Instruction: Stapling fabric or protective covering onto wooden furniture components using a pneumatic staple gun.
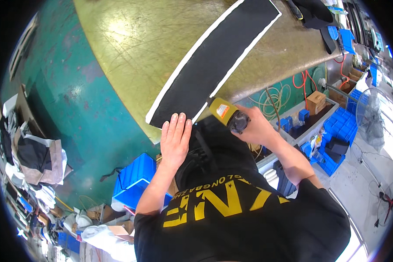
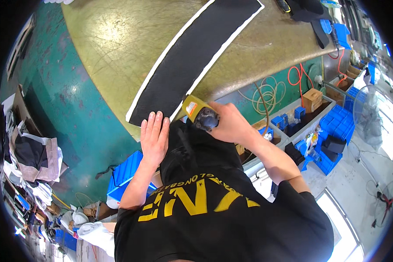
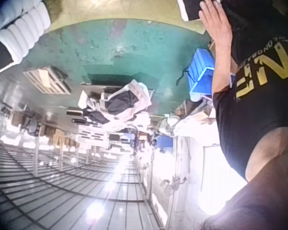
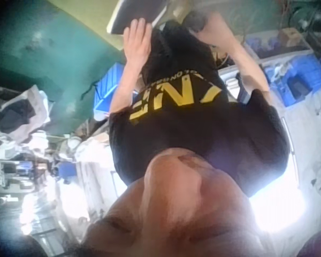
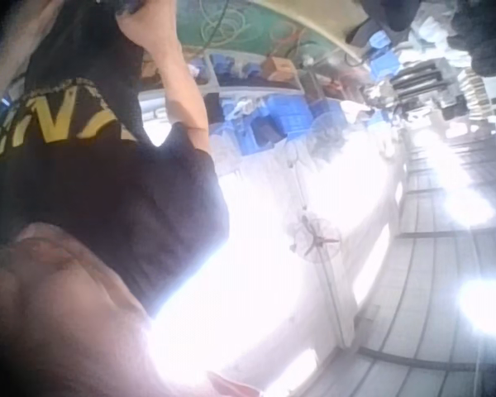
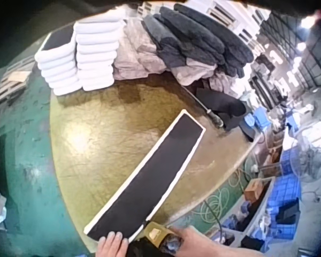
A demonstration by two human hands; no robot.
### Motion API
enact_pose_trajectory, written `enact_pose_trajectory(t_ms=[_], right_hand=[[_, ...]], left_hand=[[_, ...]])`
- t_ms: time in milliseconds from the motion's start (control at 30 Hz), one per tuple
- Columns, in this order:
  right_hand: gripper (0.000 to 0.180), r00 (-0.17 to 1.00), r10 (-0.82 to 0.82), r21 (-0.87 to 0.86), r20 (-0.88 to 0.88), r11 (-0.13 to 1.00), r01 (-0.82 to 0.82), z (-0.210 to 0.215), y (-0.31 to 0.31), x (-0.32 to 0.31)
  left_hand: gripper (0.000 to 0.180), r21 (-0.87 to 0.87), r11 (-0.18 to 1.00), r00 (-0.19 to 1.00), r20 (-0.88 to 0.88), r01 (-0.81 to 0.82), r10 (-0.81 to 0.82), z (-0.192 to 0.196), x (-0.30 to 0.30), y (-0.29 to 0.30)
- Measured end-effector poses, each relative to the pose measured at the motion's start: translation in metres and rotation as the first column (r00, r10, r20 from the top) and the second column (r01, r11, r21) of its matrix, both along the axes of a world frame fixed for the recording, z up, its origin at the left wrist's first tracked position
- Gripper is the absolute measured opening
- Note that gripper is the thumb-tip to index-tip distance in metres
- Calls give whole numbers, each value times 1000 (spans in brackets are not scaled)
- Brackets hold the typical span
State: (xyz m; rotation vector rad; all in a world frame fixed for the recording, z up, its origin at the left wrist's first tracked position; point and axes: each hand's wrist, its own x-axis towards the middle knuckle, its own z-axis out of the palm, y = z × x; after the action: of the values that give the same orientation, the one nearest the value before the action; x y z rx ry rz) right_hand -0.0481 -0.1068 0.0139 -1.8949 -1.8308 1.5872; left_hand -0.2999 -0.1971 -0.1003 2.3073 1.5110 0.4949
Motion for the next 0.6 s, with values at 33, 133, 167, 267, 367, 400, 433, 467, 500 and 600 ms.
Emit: enact_pose_trajectory(t_ms=[33,133,167,267,367,400,433,467,500,600], right_hand=[[39,1000,3,-34,-17,999,-3,0,-1,-1],[32,993,116,8,-17,993,-116,-12,-13,-5],[32,993,113,11,-18,994,-113,-11,-14,-5],[45,991,121,-44,-51,991,-123,-2,-5,0],[52,977,95,-10,-193,995,-98,25,10,30],[56,975,153,5,-163,988,-154,33,17,44],[56,979,145,11,-145,989,-145,36,24,57],[54,973,206,110,-102,975,-195,37,32,70],[52,963,264,200,-54,948,-248,39,41,85],[44,942,283,241,179,916,-321,57,70,118]], left_hand=[[37,0,1000,1000,0,0,0,0,2,0],[38,3,1000,1000,1,-4,4,2,4,4],[38,-8,1000,1000,-22,12,-12,4,3,4],[40,-41,999,996,-92,15,-19,10,-17,9],[36,120,988,992,-66,-101,109,7,-86,34],[35,130,984,982,-130,-123,140,15,-111,45],[34,144,979,969,-181,-142,167,18,-126,56],[33,156,980,945,-285,-121,162,28,-130,66],[32,163,981,908,-387,-101,158,39,-130,75],[29,211,973,965,-223,-91,138,48,-65,97]])
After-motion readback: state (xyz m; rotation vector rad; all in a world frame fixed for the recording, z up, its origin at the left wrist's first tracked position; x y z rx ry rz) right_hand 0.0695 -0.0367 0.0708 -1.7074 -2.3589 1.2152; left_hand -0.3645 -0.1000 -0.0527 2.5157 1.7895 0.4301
